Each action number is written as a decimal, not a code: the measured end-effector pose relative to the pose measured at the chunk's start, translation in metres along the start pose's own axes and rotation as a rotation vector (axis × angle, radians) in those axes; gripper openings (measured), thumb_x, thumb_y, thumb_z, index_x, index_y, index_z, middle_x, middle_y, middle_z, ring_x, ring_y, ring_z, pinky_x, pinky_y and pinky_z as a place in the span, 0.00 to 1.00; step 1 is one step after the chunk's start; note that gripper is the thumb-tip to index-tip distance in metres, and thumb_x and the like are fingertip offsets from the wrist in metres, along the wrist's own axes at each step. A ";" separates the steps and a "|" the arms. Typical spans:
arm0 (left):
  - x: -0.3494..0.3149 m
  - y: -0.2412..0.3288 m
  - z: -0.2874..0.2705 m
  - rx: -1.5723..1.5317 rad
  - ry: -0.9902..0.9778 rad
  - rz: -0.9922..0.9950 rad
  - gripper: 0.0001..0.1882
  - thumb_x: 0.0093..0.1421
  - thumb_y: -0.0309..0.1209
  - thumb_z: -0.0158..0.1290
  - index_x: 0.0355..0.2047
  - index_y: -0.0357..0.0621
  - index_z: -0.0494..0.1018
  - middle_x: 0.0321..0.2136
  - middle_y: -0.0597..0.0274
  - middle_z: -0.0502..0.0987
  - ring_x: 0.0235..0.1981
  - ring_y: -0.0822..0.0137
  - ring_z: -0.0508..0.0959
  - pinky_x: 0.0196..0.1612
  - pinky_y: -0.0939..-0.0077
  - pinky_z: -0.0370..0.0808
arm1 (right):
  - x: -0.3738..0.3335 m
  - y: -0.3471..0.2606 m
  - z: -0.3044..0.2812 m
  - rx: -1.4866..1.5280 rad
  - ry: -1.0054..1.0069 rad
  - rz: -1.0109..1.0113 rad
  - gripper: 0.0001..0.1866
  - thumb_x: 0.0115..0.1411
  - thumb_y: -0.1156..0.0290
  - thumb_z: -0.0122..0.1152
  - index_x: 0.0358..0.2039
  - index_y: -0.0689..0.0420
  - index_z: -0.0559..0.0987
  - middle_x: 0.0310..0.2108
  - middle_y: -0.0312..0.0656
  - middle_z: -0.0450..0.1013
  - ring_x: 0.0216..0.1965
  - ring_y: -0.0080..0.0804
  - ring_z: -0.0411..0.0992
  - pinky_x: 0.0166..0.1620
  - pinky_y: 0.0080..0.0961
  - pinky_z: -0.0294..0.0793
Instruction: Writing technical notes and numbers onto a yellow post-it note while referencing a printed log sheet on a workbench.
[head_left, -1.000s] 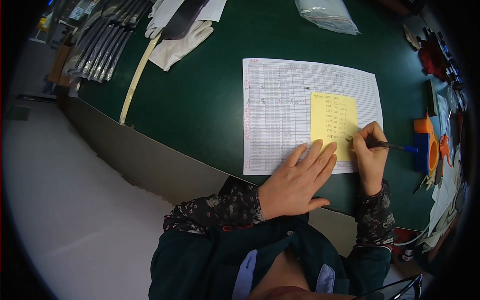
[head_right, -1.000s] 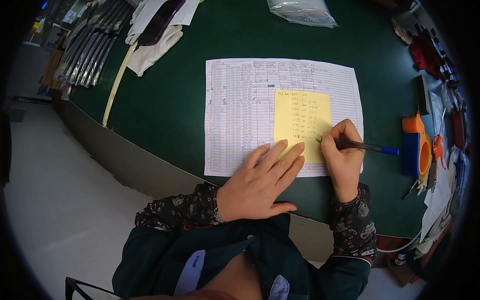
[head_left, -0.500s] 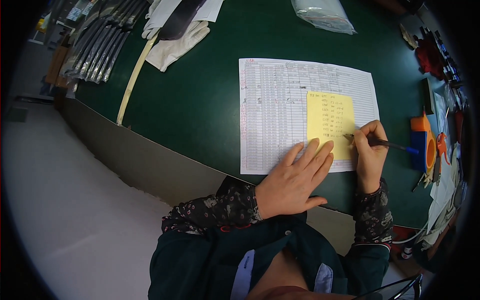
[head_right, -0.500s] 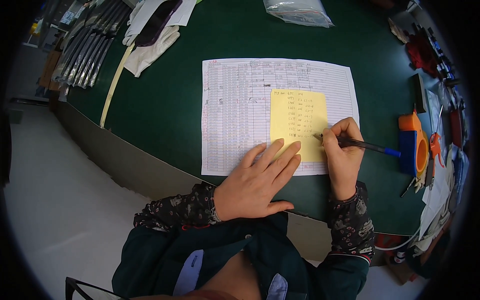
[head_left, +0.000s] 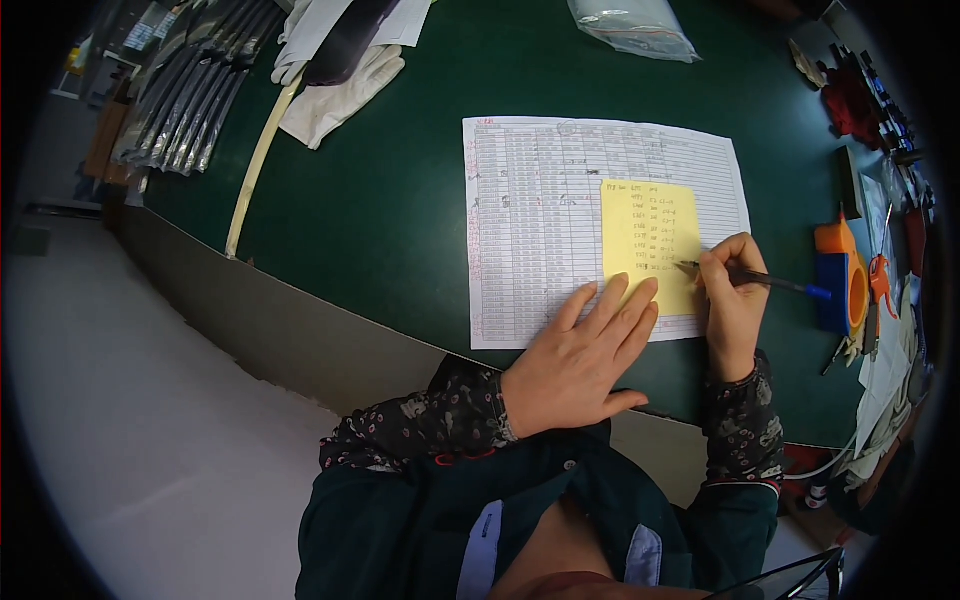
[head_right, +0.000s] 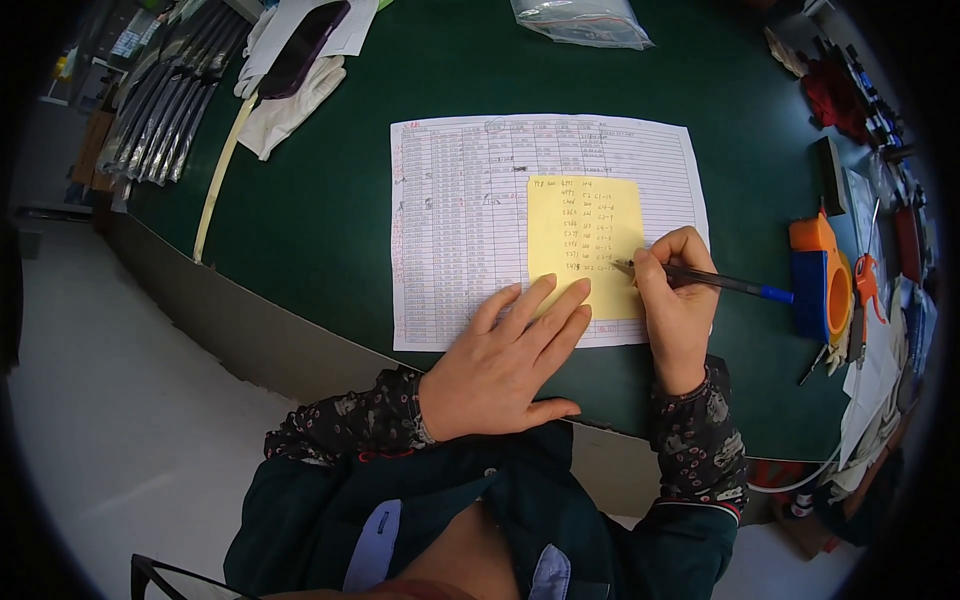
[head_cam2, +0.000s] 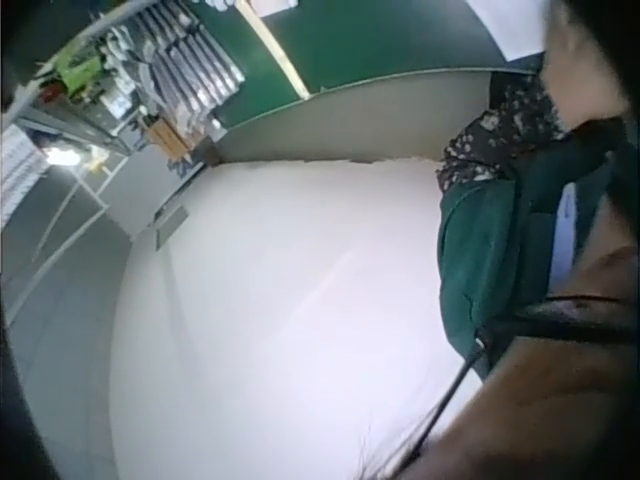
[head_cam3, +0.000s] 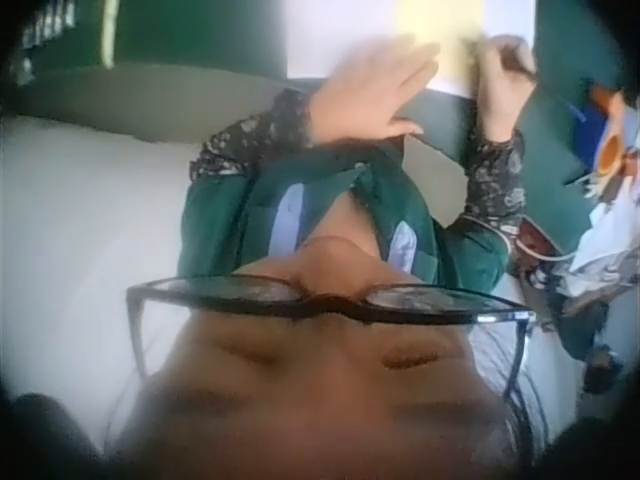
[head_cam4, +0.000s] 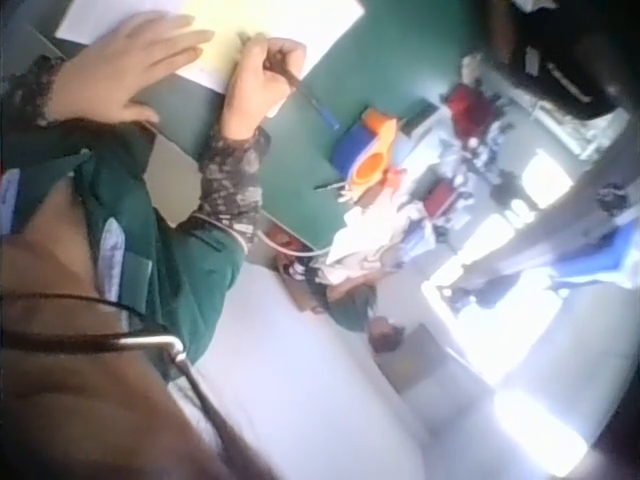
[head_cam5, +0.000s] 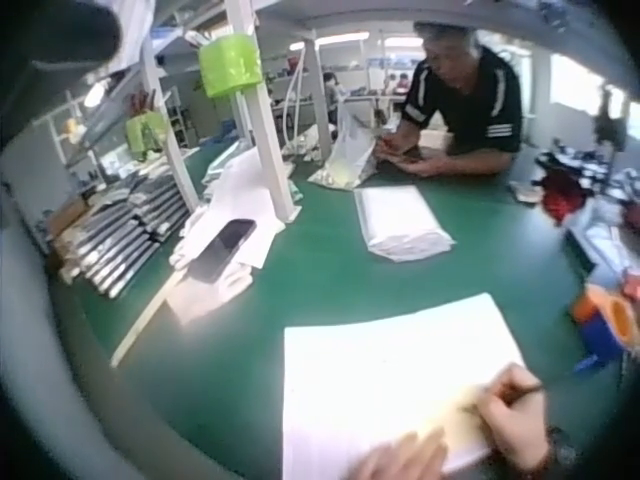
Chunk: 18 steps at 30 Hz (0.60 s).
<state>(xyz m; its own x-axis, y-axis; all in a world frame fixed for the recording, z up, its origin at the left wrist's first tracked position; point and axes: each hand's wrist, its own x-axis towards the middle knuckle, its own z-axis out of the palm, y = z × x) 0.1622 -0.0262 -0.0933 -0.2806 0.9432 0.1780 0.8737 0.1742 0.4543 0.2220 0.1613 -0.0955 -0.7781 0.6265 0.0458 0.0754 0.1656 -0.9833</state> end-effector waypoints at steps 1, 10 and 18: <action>0.001 -0.002 -0.001 -0.009 -0.002 -0.005 0.41 0.48 0.54 0.52 0.54 0.36 0.60 0.59 0.51 0.55 0.58 0.54 0.56 0.58 0.61 0.52 | 0.001 -0.001 0.001 0.000 0.000 0.000 0.08 0.54 0.76 0.55 0.22 0.58 0.65 0.20 0.28 0.62 0.22 0.11 0.57 0.26 0.11 0.56; 0.003 0.003 -0.004 -0.016 0.024 0.024 0.41 0.48 0.51 0.55 0.54 0.35 0.60 0.57 0.52 0.58 0.56 0.53 0.58 0.56 0.62 0.55 | -0.001 -0.007 0.002 0.059 0.093 -0.008 0.05 0.56 0.75 0.55 0.28 0.61 0.69 0.21 0.31 0.66 0.23 0.13 0.63 0.28 0.12 0.62; 0.001 0.003 0.008 0.136 0.051 0.050 0.42 0.51 0.53 0.52 0.57 0.36 0.56 0.58 0.50 0.56 0.58 0.51 0.57 0.57 0.60 0.53 | -0.015 -0.024 -0.018 -0.089 0.186 -0.302 0.10 0.63 0.72 0.45 0.40 0.64 0.70 0.25 0.38 0.73 0.24 0.16 0.65 0.29 0.13 0.66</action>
<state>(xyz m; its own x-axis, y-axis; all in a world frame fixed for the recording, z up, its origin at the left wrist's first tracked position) 0.1677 -0.0228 -0.0985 -0.2524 0.9365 0.2433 0.9319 0.1676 0.3217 0.2435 0.1616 -0.0698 -0.6475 0.6655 0.3713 -0.0805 0.4248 -0.9017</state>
